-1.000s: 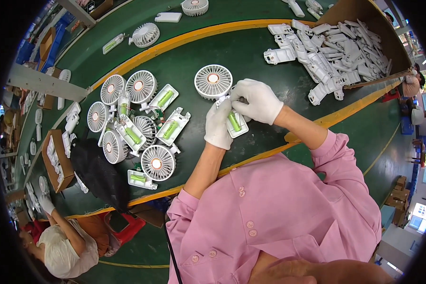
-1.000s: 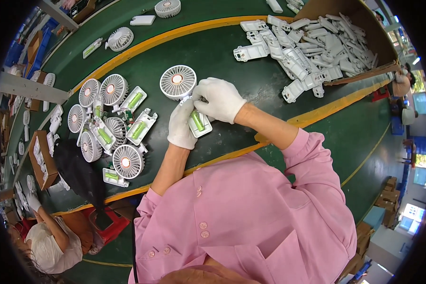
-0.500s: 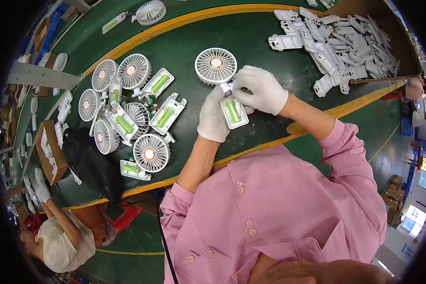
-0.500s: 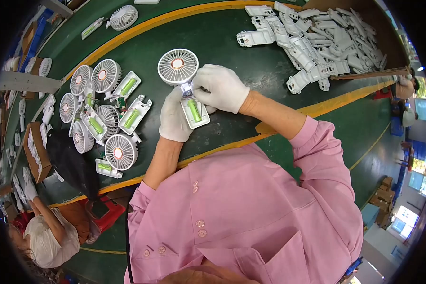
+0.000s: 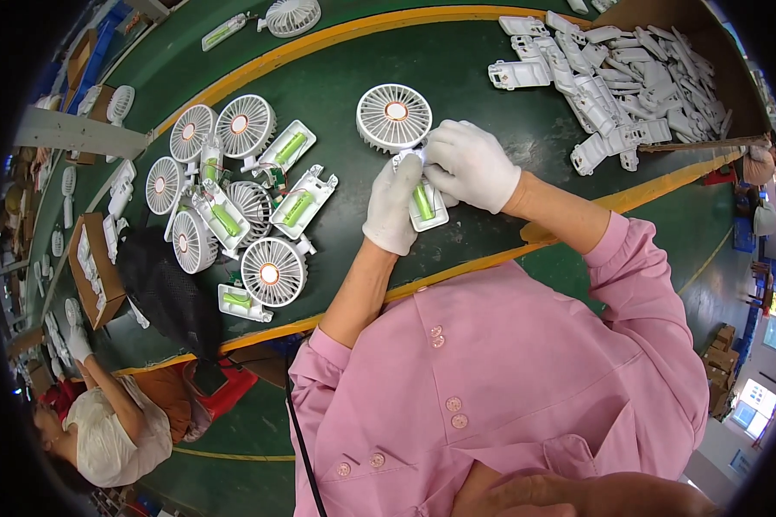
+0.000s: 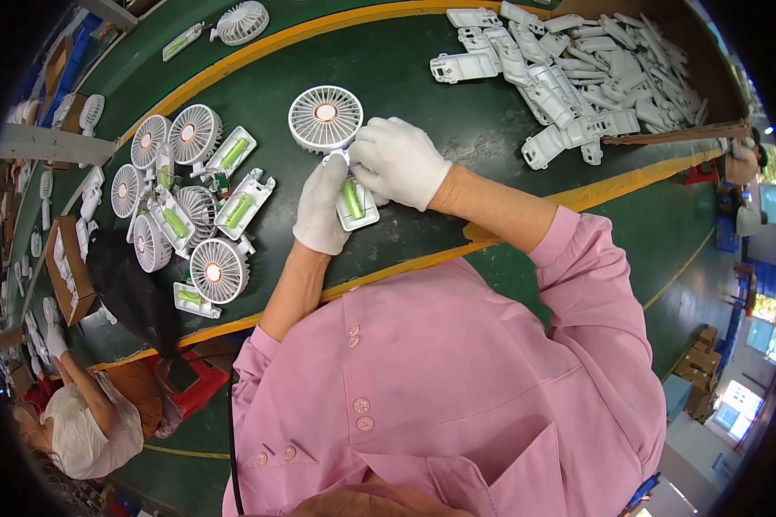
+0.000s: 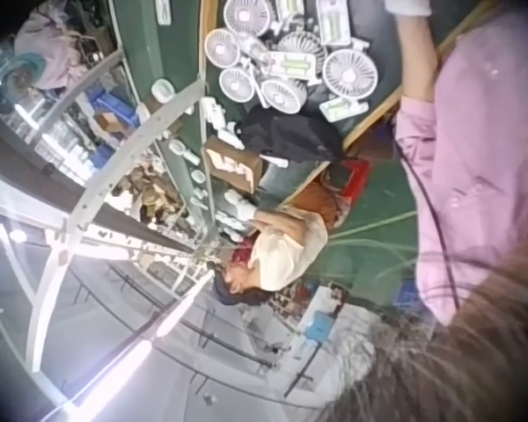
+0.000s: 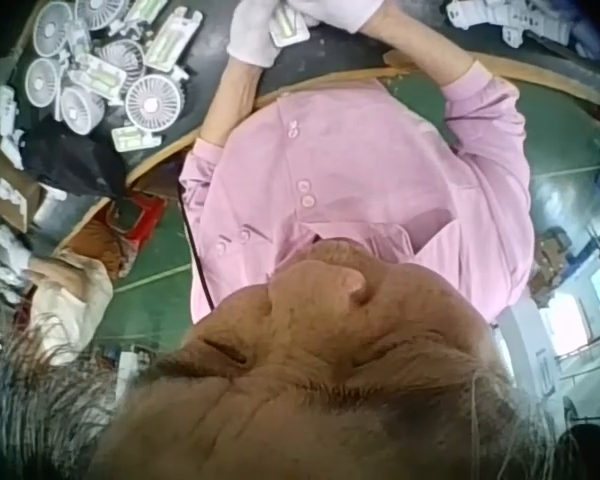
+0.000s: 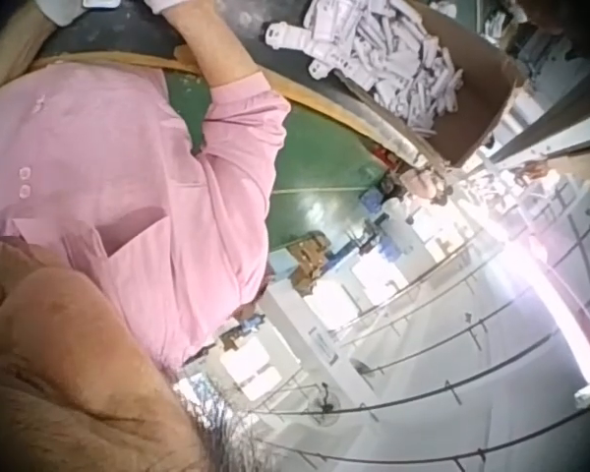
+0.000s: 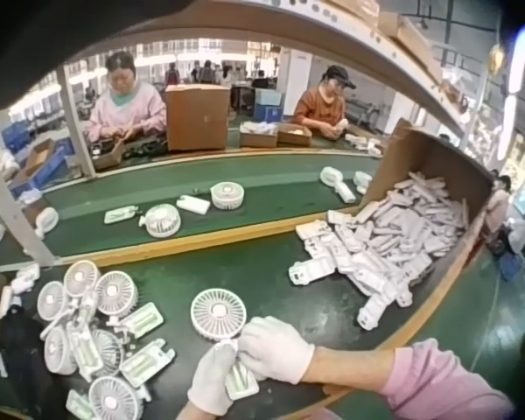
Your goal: The person assembles portable fans by inserting battery and wiring components into the fan head and handle casing, attaching the outer casing covers, and placing the assembled fans onto the conveyor belt.
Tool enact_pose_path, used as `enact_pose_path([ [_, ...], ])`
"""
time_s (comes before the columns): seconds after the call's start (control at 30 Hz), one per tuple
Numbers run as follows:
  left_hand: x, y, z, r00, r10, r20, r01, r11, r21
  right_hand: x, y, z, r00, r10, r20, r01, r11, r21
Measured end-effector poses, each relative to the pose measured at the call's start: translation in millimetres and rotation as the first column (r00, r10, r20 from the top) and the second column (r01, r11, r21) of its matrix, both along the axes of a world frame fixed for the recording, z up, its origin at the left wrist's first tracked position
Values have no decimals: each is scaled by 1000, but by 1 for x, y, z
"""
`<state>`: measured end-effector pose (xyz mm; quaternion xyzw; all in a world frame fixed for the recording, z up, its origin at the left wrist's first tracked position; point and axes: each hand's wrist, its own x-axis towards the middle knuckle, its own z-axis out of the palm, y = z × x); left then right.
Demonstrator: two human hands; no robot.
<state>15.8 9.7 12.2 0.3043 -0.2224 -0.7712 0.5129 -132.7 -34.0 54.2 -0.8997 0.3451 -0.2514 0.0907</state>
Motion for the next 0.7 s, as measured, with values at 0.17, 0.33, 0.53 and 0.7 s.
enact_pose_path([
  [0.17,3,-2,14,987,-64,-150,71,997,36,-8,-2,6,998,-47,38,37,972,230],
  [0.33,7,-2,4,984,29,-175,-8,993,120,-27,0,24,919,-393,-38,365,808,462],
  [0.53,4,0,5,996,90,-5,-89,989,115,-7,17,7,860,-396,-323,494,807,325],
  [0.7,-1,-4,15,995,90,51,-97,983,155,-18,9,0,886,-463,-41,398,712,578],
])
